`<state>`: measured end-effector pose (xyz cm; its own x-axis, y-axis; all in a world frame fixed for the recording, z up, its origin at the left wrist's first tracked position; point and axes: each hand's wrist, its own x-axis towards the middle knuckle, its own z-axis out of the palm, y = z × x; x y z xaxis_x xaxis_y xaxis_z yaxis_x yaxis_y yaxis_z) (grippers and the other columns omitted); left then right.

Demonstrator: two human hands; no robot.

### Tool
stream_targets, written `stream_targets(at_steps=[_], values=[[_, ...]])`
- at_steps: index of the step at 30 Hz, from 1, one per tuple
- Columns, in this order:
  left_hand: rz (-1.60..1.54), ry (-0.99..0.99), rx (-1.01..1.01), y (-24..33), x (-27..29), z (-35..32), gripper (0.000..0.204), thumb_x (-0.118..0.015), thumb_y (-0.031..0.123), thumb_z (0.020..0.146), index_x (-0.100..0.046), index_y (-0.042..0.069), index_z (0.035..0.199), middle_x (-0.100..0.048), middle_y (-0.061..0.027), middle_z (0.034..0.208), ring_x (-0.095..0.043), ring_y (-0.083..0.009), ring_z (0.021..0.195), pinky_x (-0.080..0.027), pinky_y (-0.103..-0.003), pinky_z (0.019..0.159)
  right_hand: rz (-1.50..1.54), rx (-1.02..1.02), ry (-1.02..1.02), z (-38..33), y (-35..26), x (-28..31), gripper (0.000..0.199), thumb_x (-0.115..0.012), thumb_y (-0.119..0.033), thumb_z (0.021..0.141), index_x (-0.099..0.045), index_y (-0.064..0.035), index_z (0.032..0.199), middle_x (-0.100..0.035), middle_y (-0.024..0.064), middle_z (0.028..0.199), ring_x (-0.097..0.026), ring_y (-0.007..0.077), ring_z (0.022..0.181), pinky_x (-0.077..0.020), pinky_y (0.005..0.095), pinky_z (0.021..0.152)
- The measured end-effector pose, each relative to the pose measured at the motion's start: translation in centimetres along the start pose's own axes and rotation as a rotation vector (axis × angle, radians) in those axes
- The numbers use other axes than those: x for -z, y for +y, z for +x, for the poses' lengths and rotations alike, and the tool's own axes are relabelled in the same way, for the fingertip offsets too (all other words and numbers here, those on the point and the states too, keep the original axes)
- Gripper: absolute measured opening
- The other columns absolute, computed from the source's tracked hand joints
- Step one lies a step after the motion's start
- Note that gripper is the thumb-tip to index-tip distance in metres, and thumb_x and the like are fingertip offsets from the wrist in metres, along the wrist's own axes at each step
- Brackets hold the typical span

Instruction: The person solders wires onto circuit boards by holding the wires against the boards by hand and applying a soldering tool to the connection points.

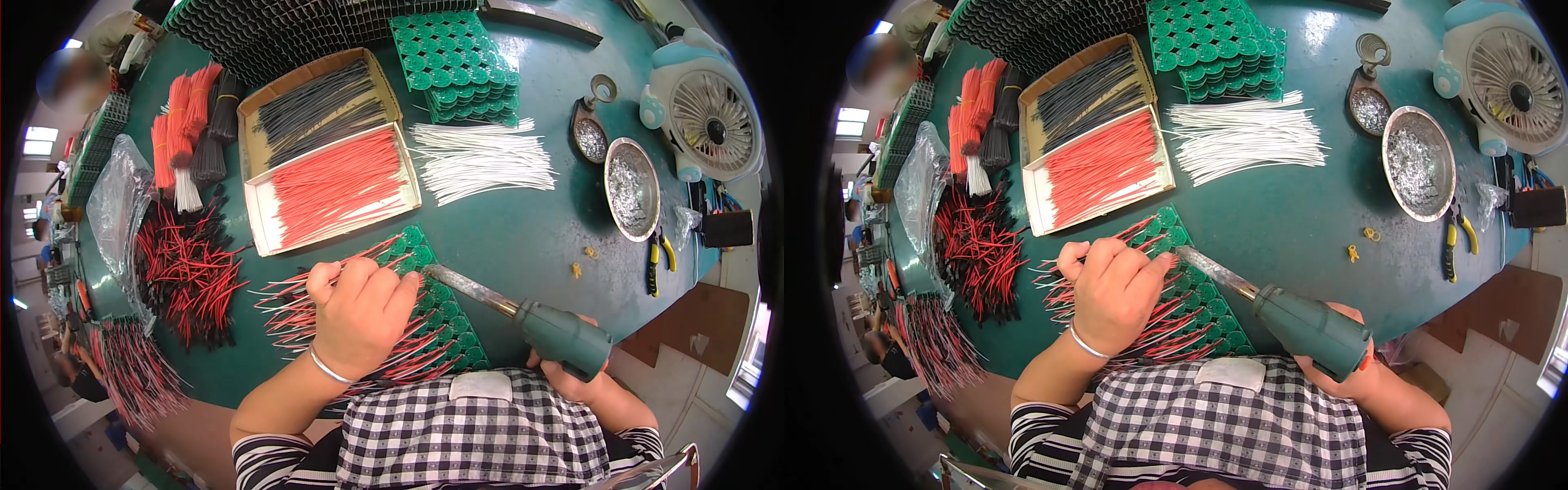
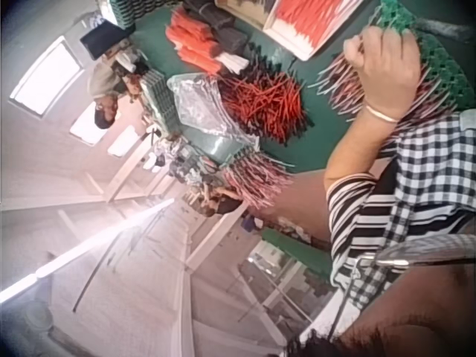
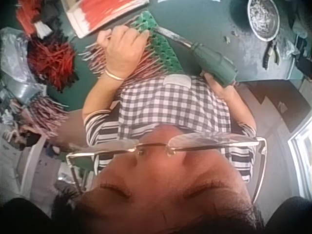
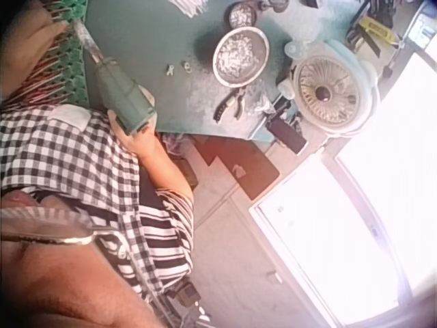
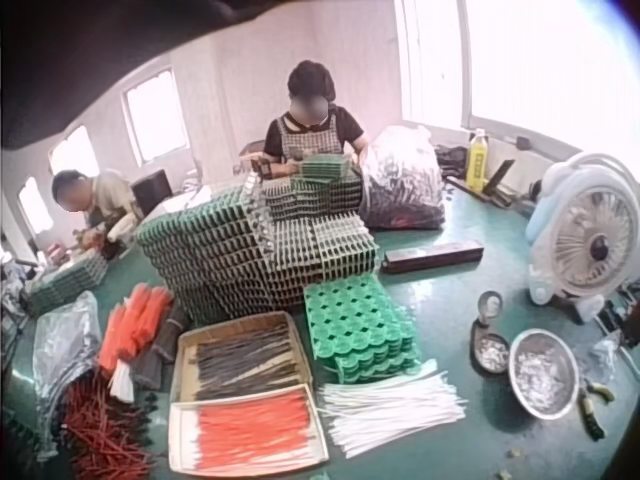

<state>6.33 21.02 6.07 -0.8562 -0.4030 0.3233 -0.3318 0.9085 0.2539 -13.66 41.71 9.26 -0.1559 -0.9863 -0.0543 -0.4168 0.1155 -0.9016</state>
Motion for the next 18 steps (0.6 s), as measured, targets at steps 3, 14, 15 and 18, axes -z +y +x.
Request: stream_targets(at_steps=[3,14,15,18], values=[[0.002,0.003,0.002,0.0,-0.1,0.0,0.016,-0.072,0.011,0.071,-0.070,0.015,0.086,-0.051,0.0039,0.074,-0.051,-0.0163,0.080,-0.027,-0.043,0.082,0.005,-0.021,0.022,0.1,-0.2,-0.2,0.026,-0.053,-0.014,0.081,-0.060,0.0020,0.100,-0.062,0.0060,0.068,-0.062,0.0192,0.059,-0.0512,0.0329,0.062],[0.021,0.003,0.003,0.2,-0.2,0.1,0.016,-0.072,0.011,0.070,-0.070,0.016,0.086,-0.050,0.0037,0.075,-0.051,-0.0167,0.080,-0.027,-0.043,0.082,-0.053,-0.029,0.034,-0.5,-0.5,0.4,0.028,-0.052,-0.019,0.085,-0.059,0.0010,0.103,-0.064,0.0068,0.065,-0.062,0.0211,0.063,-0.0499,0.0329,0.066],[0.028,0.000,0.003,0.2,-0.2,0.0,0.016,-0.072,0.011,0.070,-0.069,0.016,0.085,-0.050,0.0038,0.075,-0.051,-0.0166,0.080,-0.027,-0.043,0.082,-0.008,-0.045,0.076,-0.7,-0.6,0.3,0.031,-0.051,-0.021,0.086,-0.058,0.0012,0.107,-0.065,0.0069,0.065,-0.062,0.0214,0.064,-0.0493,0.0328,0.068],[0.032,-0.002,0.003,0.3,-0.2,0.1,0.015,-0.072,0.011,0.071,-0.069,0.016,0.085,-0.050,0.0041,0.075,-0.051,-0.0165,0.081,-0.027,-0.043,0.082,0.130,-0.110,0.139,-1.9,-0.3,-0.1,0.024,-0.058,-0.001,0.078,-0.063,0.0019,0.102,-0.066,0.0087,0.083,-0.066,0.0190,0.062,-0.0541,0.0313,0.062]])
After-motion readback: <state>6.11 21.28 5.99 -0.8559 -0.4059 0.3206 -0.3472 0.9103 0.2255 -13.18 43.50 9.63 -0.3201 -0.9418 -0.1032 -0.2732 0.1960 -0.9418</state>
